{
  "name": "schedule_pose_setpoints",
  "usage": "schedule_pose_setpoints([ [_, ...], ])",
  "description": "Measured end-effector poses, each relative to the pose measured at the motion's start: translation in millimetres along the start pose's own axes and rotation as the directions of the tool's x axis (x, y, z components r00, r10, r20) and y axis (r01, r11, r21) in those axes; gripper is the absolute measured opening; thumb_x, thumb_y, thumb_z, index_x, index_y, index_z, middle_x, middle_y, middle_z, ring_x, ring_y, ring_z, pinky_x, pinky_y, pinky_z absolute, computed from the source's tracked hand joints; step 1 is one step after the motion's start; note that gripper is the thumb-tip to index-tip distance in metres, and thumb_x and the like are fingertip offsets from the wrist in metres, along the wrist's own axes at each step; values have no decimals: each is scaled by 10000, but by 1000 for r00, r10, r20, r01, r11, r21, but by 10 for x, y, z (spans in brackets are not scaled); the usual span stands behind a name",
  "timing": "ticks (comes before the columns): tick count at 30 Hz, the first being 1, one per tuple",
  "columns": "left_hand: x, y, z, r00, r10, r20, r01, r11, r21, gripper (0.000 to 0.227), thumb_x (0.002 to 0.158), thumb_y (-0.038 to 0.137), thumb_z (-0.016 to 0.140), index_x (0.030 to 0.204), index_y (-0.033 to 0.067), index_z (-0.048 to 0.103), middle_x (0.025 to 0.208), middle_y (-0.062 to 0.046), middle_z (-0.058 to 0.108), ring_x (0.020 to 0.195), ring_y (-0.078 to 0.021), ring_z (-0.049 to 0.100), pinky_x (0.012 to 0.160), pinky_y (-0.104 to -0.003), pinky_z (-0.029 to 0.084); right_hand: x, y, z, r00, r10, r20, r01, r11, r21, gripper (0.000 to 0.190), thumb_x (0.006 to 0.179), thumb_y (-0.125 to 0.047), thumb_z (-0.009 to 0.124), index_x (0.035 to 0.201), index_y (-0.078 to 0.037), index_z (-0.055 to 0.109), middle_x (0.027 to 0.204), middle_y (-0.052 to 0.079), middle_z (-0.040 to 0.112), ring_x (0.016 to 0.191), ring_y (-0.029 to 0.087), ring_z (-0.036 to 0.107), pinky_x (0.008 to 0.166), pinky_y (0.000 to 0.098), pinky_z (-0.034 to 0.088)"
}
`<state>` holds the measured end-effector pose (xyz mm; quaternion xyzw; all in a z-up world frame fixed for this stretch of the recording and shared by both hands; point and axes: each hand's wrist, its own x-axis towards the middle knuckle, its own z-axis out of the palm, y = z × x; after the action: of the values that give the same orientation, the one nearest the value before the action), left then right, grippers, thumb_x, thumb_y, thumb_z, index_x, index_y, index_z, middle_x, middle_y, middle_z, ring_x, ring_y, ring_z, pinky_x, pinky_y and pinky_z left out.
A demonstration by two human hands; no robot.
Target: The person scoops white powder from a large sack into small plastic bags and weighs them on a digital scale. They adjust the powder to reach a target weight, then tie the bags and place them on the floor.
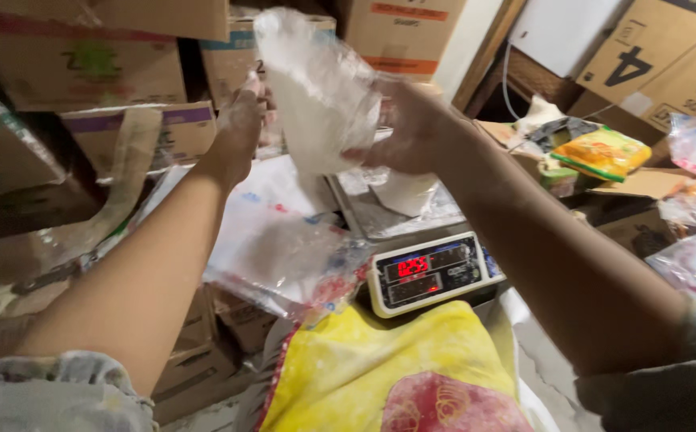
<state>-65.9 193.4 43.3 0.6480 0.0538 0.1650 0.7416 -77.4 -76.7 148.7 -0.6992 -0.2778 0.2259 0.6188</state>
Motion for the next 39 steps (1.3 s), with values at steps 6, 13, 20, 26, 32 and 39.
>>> schedule_pose_setpoints([
  [6,-312,-487,-376,965,-255,-60,252,966,-50,605,899,681,322,1174,265,665,1157,95,705,1001,-55,628,722,-320,439,213,1405,550,970,97,-224,-145,967,-210,657,829,-197,803,1382,-16,498,1272,205,624,1162,321,634,992,453,562],
  [13,-407,-1095,-264,983,-112,-143,111,994,-14,635,1043,592,364,1360,80,563,1368,-88,630,1256,-211,577,1042,-342,441,494,2202,825,768,600,-223,-290,636,715,268,1000,-63,575,1229,75,556,1122,200,550,1053,328,620,988,504,585],
  [20,-455,-1130,-180,948,-40,-316,59,997,51,475,1018,463,491,1231,62,632,1168,-94,686,1067,-201,628,951,-345,480,225,1593,887,623,690,-368,-557,722,411,317,1017,-203,595,1234,27,576,1069,166,587,977,331,637,936,538,590],
  [26,-652,-739,-261,880,291,-375,-256,956,143,220,1060,254,598,1129,55,658,997,-79,669,925,-178,609,854,-328,508,99,1197,814,736,507,-448,-479,858,183,312,1009,-117,507,1290,-35,612,1041,154,649,947,291,666,868,471,621],
  [32,-827,-106,-107,628,751,-205,-616,640,460,119,1082,122,586,1170,45,606,1047,-79,686,952,-179,659,875,-333,535,-268,848,458,858,461,-227,-494,861,-116,305,934,-58,592,1220,-59,700,903,104,656,763,216,681,723,366,648],
  [39,-690,237,847,717,697,1,-671,690,271,79,997,96,634,1067,71,660,961,-83,690,858,-198,674,782,-315,548,-762,-150,-252,907,74,-414,-148,977,-150,221,932,-120,664,1146,-68,692,984,91,739,790,162,728,651,321,600],
])
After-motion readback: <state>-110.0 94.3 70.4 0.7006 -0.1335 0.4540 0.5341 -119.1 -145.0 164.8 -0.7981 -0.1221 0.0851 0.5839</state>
